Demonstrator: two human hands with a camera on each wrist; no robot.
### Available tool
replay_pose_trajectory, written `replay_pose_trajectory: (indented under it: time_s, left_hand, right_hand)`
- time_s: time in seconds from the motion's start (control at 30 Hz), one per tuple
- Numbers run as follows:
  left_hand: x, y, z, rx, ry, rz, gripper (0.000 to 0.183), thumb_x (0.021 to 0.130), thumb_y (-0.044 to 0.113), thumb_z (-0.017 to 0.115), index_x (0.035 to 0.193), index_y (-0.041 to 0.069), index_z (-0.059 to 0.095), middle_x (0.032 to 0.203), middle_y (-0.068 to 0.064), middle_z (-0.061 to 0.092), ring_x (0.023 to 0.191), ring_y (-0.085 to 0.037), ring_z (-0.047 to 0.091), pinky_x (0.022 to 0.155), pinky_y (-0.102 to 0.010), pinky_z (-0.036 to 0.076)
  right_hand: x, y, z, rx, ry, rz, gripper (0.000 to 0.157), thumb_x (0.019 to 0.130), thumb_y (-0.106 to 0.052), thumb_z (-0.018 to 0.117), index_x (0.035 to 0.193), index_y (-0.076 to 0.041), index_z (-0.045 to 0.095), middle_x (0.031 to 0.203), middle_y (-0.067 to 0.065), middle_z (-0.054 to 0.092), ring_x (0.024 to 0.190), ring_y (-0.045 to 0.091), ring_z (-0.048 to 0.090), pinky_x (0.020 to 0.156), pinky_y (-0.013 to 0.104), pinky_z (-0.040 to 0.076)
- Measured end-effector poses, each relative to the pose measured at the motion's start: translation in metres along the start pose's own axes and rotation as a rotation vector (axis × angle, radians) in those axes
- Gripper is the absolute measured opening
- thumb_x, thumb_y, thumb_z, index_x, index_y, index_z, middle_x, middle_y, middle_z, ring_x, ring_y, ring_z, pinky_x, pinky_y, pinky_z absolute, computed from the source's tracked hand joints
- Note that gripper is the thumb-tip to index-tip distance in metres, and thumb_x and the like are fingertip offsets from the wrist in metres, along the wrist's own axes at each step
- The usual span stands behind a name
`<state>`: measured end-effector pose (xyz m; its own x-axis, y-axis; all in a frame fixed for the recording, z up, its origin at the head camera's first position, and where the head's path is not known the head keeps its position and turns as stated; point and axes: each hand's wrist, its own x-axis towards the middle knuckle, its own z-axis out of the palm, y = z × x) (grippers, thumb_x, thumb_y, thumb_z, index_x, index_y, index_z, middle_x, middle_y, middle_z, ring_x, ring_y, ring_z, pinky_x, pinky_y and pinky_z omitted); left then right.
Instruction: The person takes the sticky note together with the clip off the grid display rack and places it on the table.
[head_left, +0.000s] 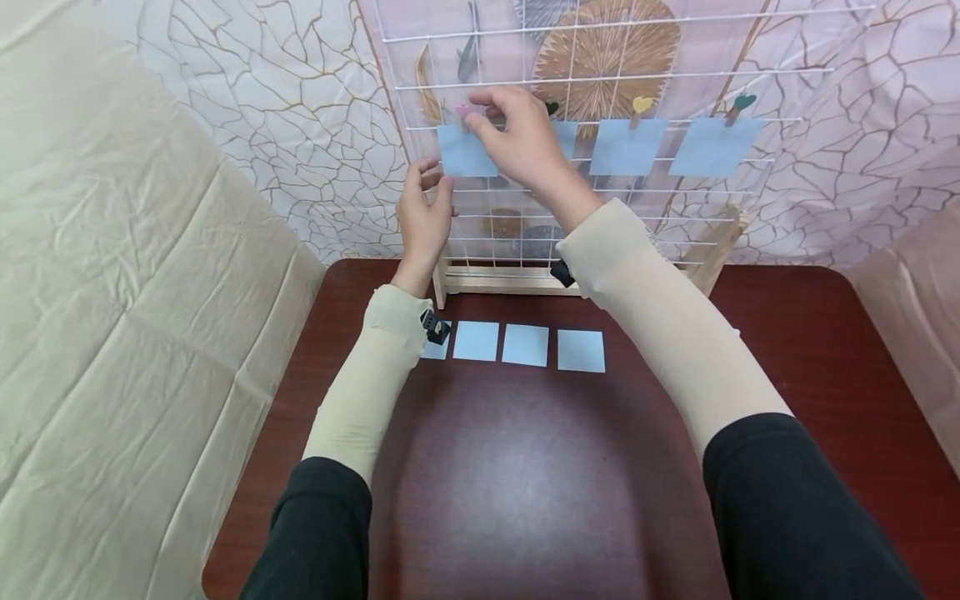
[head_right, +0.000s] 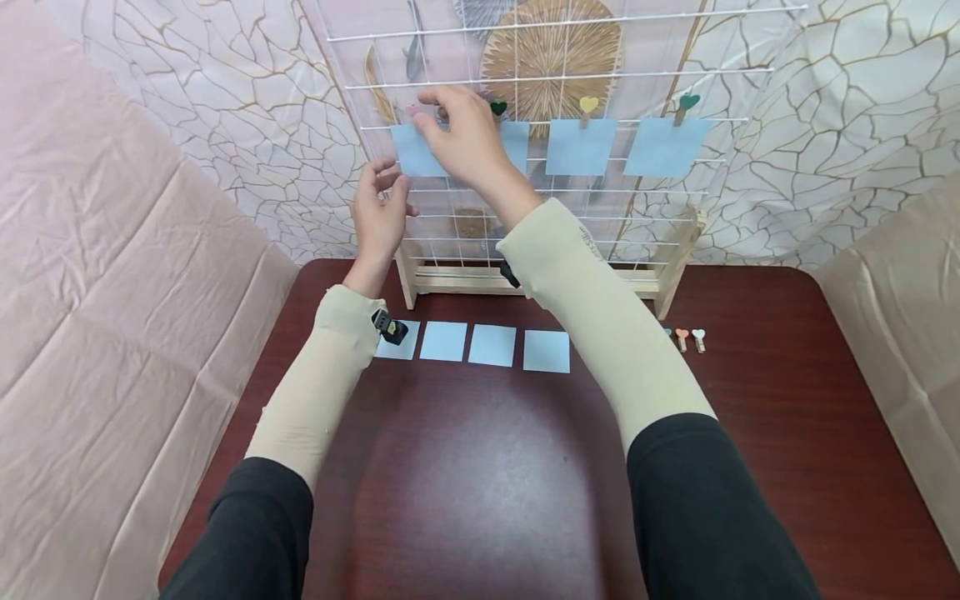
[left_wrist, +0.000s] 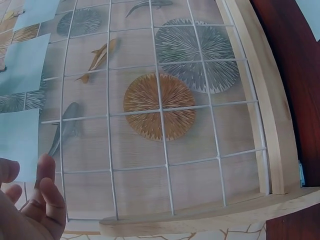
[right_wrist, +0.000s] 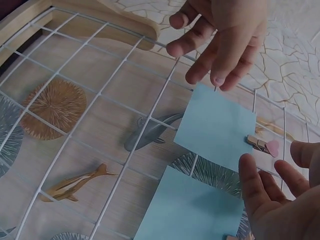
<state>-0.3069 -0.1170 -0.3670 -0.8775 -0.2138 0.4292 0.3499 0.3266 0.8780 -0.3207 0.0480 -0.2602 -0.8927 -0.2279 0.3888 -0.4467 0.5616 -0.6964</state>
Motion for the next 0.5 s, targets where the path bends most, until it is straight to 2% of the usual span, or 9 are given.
replay_pose_trajectory:
  time_s: [0.13, 0.23, 0.33, 0.5]
  left_hand:
    - [0.005, 0.003, 0.001, -0.009, 0.005, -0.009, 0.034, 0.107, 0.013, 0.060, 0.141, 0.005, 0.060, 0.126, -0.018, 0.073, 0.064, -0.032, 0.070, 0.061, -0.028, 0.059]
    - [0.008, 0.003, 0.002, -0.015, -0.001, -0.023, 0.036, 0.107, 0.012, 0.060, 0.142, 0.005, 0.060, 0.129, -0.018, 0.072, 0.070, -0.039, 0.072, 0.065, -0.034, 0.062]
    - [0.010, 0.004, 0.003, -0.022, -0.004, -0.037, 0.037, 0.108, 0.012, 0.060, 0.144, 0.005, 0.059, 0.131, -0.017, 0.070, 0.071, -0.038, 0.071, 0.068, -0.038, 0.063]
    - [0.012, 0.005, 0.003, 0.009, 0.003, -0.035, 0.035, 0.108, 0.014, 0.059, 0.142, 0.004, 0.060, 0.123, -0.014, 0.074, 0.062, -0.027, 0.069, 0.060, -0.026, 0.058]
  right_hand:
    - [0.004, -0.001, 0.003, -0.033, 0.000, 0.006, 0.039, 0.110, -0.030, 0.059, 0.146, -0.015, 0.064, 0.147, 0.001, 0.061, 0.129, 0.010, 0.058, 0.106, 0.021, 0.042]
    - [0.007, -0.002, 0.006, -0.044, 0.000, 0.028, 0.039, 0.111, -0.029, 0.058, 0.146, -0.015, 0.063, 0.147, 0.002, 0.061, 0.130, 0.011, 0.058, 0.106, 0.020, 0.042]
    - [0.010, -0.004, 0.011, -0.033, 0.016, 0.041, 0.038, 0.110, -0.028, 0.058, 0.145, -0.013, 0.065, 0.144, 0.003, 0.064, 0.128, 0.014, 0.061, 0.105, 0.020, 0.044]
    - [0.014, -0.006, 0.018, -0.030, 0.060, 0.038, 0.033, 0.110, -0.022, 0.059, 0.139, -0.010, 0.069, 0.134, 0.005, 0.070, 0.121, 0.015, 0.065, 0.103, 0.018, 0.045]
